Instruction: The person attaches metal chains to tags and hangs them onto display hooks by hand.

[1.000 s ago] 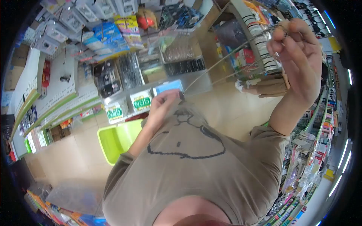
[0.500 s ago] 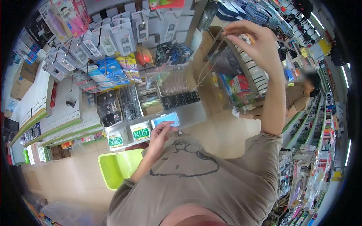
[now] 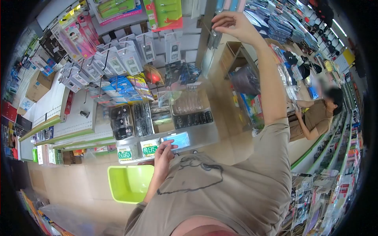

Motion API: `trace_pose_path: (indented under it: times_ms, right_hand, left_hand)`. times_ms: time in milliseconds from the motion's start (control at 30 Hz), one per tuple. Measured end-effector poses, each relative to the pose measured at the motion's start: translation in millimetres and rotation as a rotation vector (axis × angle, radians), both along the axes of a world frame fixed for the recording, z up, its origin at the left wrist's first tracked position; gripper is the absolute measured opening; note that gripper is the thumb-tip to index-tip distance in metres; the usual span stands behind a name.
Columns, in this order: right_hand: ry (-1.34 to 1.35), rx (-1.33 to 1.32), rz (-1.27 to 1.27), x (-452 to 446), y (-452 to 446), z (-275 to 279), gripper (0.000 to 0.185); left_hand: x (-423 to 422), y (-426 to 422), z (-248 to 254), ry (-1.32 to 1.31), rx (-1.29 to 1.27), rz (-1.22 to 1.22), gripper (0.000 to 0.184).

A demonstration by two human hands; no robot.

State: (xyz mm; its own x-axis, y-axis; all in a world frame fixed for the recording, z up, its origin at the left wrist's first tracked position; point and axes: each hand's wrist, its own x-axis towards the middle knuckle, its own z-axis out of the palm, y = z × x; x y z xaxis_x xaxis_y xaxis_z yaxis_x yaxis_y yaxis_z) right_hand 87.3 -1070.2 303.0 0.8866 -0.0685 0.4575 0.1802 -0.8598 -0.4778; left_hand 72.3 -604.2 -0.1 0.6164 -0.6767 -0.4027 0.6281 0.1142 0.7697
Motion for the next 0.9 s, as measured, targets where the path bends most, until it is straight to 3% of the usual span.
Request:
trace_pose_path:
  times_ms: [633,733,900]
  right_hand:
    - [-0.233,0.009,0.076,66.8,-66.6,-45.3,0.025]
    - [-0.052,0.176,0.057,55.7,-55.6,-35.9,0.026]
    - [-0.221,0.01,0.002,31.7,-48.8,-40.2,0.024]
  left_hand:
    - [-45.4,-38.3,20.2,-0.056,0.077,0.232,0.025]
    - [-50.9,-46.0,18.2,-0.048,0.078,0.233,0.026]
    - [-61.5,-55.1,3.9,-0.093,0.11,0.21,0.029]
